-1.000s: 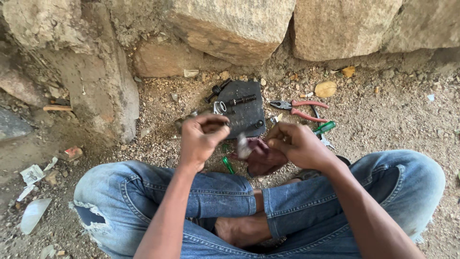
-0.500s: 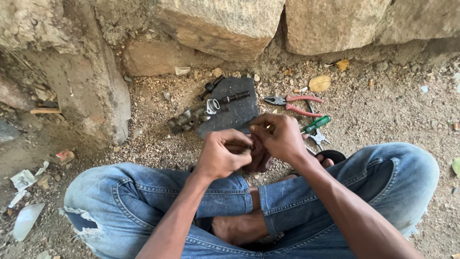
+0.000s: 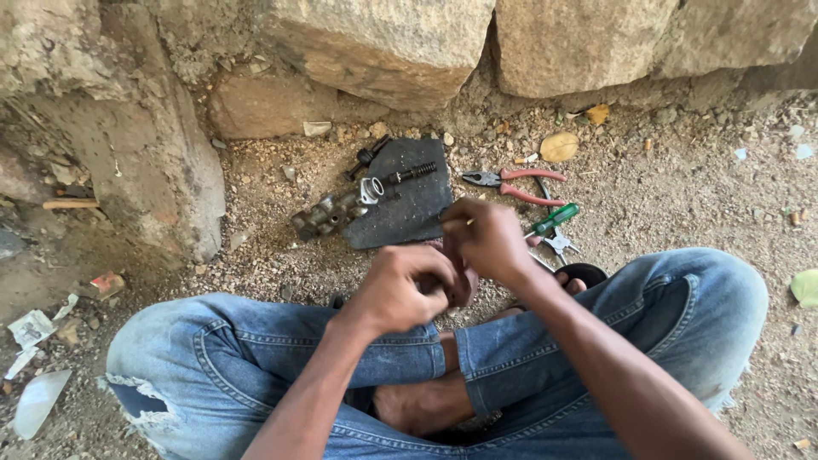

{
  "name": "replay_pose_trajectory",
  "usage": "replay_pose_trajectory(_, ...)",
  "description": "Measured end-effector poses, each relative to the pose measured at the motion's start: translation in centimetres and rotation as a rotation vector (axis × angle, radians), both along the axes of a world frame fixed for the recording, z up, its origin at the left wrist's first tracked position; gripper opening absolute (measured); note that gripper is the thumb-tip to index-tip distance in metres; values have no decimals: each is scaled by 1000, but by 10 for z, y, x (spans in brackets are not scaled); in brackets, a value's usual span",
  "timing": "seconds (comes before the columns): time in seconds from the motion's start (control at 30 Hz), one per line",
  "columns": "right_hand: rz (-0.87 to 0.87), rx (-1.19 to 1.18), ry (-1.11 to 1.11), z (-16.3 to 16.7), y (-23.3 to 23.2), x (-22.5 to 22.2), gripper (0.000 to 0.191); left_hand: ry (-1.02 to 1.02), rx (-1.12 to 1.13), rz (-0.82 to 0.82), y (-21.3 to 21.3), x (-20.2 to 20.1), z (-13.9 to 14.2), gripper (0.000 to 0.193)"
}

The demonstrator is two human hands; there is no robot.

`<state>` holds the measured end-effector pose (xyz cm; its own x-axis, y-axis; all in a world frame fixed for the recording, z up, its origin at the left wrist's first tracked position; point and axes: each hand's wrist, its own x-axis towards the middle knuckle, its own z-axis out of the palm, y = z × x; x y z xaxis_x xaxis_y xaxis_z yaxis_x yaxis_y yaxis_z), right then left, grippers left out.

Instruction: The person sits on the ground and cleans small engine parts using a rag and a screwdriver. They wipe the parts repeatedly and place them on a flat stone. The person handles a camshaft, springs, and other small metal components.

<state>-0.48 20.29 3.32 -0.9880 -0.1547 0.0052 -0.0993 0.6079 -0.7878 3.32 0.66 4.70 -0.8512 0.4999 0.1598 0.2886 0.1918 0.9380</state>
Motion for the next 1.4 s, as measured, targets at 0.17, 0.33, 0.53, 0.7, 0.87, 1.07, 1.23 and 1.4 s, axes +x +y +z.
replay_pose_trajectory(0.17,82,-564,-350,22,29,5,3,-205,-108,392,-21,-22,-18,20)
replay_pose_trajectory(0.33,261,-361,-342,32,21,18,4,-362,-38,474,-28,-29,-24,21)
replay_pose_trajectory(0.53,21,-115,-237,35,3,16,10,-42,21,253,-9,-13,-12,18)
replay_pose_trajectory(0.7,-40,57,-27,18,2,12,12,103,-44,169,7,3,1,18)
replay_pose_trajectory(0.87,24,203,118,-5,4,4,16,388,25,39,17,13,4,13)
replay_pose_trajectory(1.07,-1,211,66,-8,2,1,15,109,23,16,15,13,-4,13)
replay_pose_trajectory(1.23,13,-44,-45,18,24,-2,14,79,31,318,-6,-7,-14,14)
replay_pose_trajectory(1.4,202,-114,-328,35,31,13,19,-36,1,476,-16,-17,-23,17)
